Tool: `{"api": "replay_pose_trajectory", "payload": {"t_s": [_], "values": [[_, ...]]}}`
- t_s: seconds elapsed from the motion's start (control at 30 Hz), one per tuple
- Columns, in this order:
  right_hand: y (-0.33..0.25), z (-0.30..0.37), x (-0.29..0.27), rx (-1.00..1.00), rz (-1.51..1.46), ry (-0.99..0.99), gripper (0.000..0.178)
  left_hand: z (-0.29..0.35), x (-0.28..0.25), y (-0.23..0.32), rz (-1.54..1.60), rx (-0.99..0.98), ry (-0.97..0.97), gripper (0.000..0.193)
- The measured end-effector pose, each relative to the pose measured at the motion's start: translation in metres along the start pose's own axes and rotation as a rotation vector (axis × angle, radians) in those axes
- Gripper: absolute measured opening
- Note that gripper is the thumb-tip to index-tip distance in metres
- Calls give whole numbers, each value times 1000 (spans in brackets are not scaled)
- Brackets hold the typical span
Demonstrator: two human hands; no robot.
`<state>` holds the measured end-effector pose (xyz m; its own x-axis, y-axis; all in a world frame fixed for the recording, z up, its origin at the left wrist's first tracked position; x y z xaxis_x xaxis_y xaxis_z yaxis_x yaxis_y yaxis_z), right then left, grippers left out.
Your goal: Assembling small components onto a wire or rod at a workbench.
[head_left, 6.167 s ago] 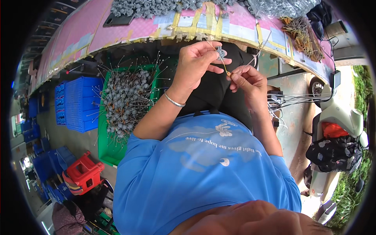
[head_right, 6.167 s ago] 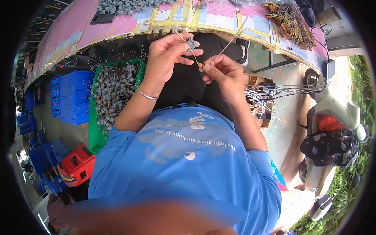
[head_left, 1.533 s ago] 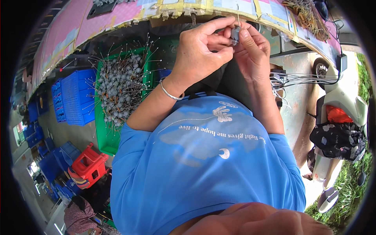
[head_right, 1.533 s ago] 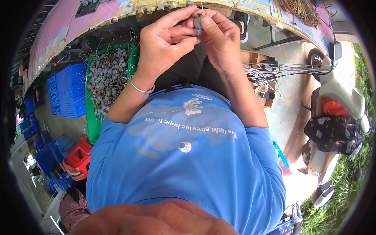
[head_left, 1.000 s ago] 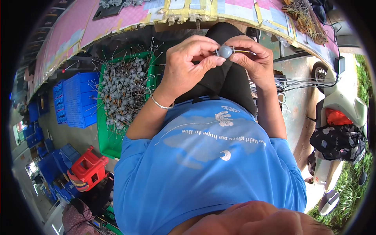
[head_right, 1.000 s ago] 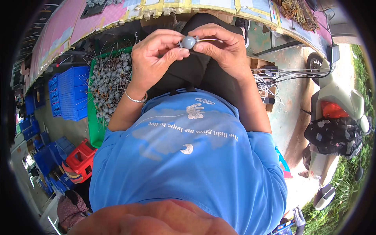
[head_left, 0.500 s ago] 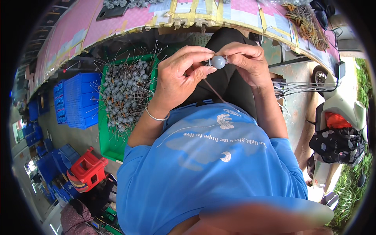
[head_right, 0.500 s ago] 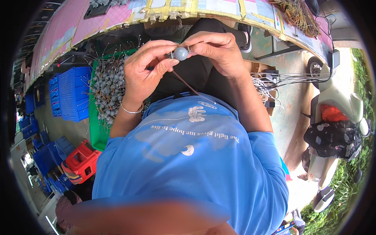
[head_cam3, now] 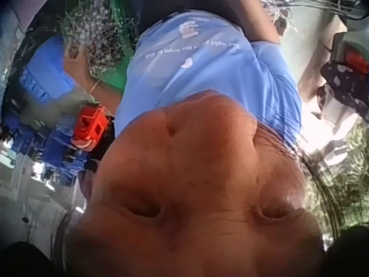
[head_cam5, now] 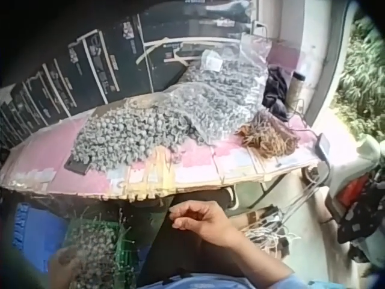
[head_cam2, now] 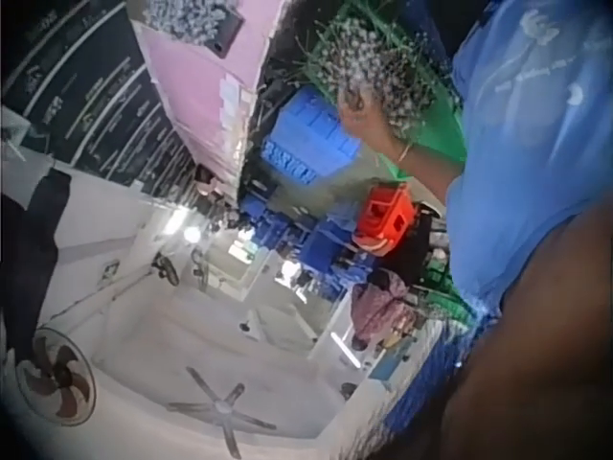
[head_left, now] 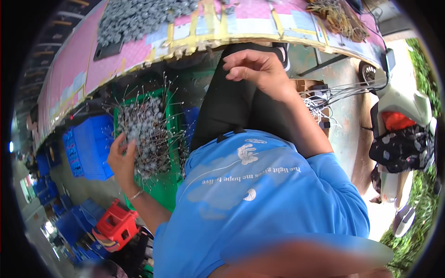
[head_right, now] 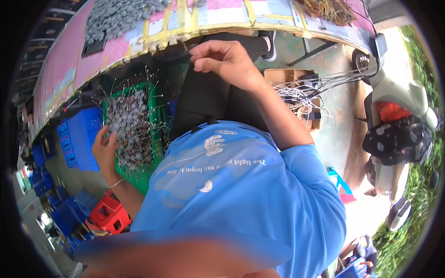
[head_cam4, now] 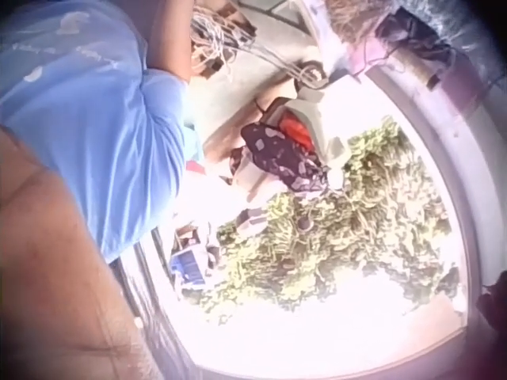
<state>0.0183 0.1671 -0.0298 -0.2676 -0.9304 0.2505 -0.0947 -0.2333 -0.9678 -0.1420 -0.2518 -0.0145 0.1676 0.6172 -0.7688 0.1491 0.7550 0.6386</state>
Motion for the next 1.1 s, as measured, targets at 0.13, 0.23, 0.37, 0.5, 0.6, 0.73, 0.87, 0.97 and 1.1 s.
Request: {"api": "replay_pose_trajectory", "payload": {"t_s": [0.13,0.23,0.37,0.5,0.6,0.73,0.87,0.97,1.1], "values": [[-45,26,-92,-198,574,512,21,3,-8,2,-207,103,131,42],[-94,69,-156,-378,933,990,21,-17,34,59,47,120,84,39],[-113,101,-218,-84,1353,1244,33,-28,105,197,160,585,49,30],[-106,88,-223,-38,1389,1094,27,-49,162,286,172,873,-40,33],[-105,86,-207,4,1319,1029,23,-72,198,331,98,1015,-39,33],[-68,46,-177,-62,676,774,22,-83,225,357,-12,1119,-3,22],[-42,-9,-117,4,318,504,22,-81,241,366,-87,1277,27,18],[-28,-27,-91,-44,31,403,18,-77,218,362,46,1149,32,22],[-27,-19,-65,-82,-226,317,17,-74,193,316,430,814,-137,27]]}}
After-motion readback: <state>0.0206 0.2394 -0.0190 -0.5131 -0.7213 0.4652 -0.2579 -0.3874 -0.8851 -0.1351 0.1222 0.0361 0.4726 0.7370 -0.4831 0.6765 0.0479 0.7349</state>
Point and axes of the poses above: each hand's wrist, its own z-axis away from the middle knuckle, its own x-axis out of the palm, y = z × x, the point moved 9 cm from there along -z, towards the middle knuckle, and after that the axes turned 2 degrees about -z, right-handed, at the moved point
